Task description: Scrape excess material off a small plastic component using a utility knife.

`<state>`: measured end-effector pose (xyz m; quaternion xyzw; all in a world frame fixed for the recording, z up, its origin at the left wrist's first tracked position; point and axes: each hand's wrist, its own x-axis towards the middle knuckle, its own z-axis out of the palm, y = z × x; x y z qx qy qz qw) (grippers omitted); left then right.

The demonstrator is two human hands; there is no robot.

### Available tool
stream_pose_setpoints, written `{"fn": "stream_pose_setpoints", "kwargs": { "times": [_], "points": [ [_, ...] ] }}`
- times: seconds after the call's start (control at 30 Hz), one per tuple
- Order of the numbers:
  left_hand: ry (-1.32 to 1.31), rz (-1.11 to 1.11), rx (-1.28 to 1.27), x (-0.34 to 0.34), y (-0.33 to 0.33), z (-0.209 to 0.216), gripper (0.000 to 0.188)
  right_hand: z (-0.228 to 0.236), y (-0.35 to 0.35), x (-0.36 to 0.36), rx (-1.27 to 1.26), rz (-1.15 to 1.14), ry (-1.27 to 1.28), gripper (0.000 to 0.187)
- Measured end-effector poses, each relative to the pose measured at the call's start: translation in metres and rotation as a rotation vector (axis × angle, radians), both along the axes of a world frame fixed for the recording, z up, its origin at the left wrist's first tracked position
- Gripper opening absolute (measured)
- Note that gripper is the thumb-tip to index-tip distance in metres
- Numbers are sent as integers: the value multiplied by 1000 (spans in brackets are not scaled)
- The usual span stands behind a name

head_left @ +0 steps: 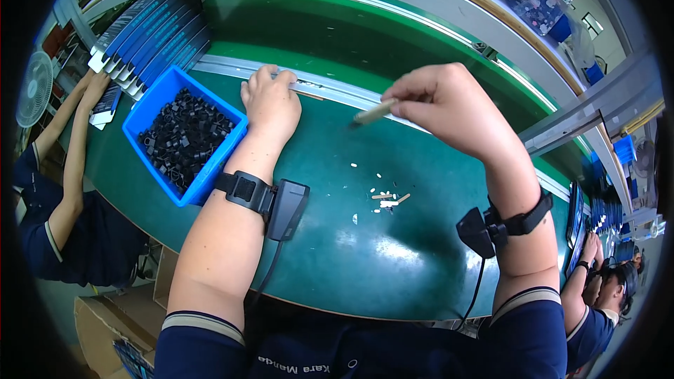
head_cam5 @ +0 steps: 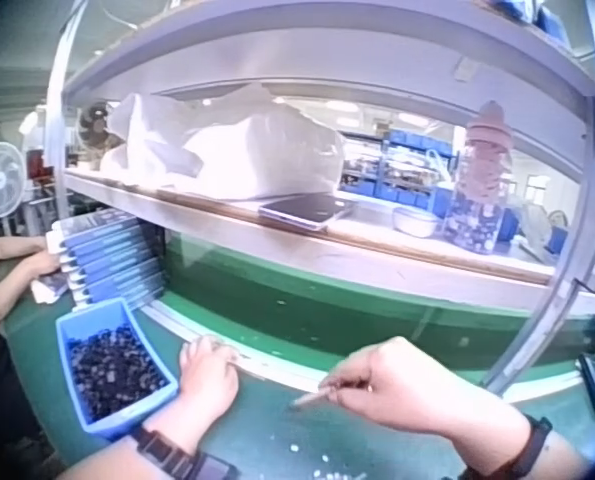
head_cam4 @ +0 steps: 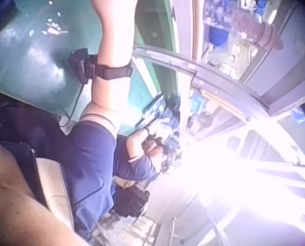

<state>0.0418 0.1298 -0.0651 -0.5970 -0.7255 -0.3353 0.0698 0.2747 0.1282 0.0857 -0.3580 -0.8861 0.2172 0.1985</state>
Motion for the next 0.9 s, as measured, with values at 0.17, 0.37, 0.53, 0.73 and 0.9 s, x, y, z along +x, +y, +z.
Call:
{"fn": "stream_pose_setpoints", "kwargs": {
  "times": [0.17,0.37,0.53,0.73,0.9],
  "points": [
    [-17,7,34,0,1,0,23,-18,19,-23,99,-71,61,19],
    [-19,51,142,2,3,-4,18,-33,35,-47,191,-143,-3,19],
    [27,60,116,4,0,1,18,-38,40,-53,220,-155,-54,20],
    [46,25,35,4,-3,5,21,-39,42,-54,184,-212,-25,16],
    [44,-18,-66,7,-4,9,24,-44,44,-54,141,-183,-21,19]
  ]
}}
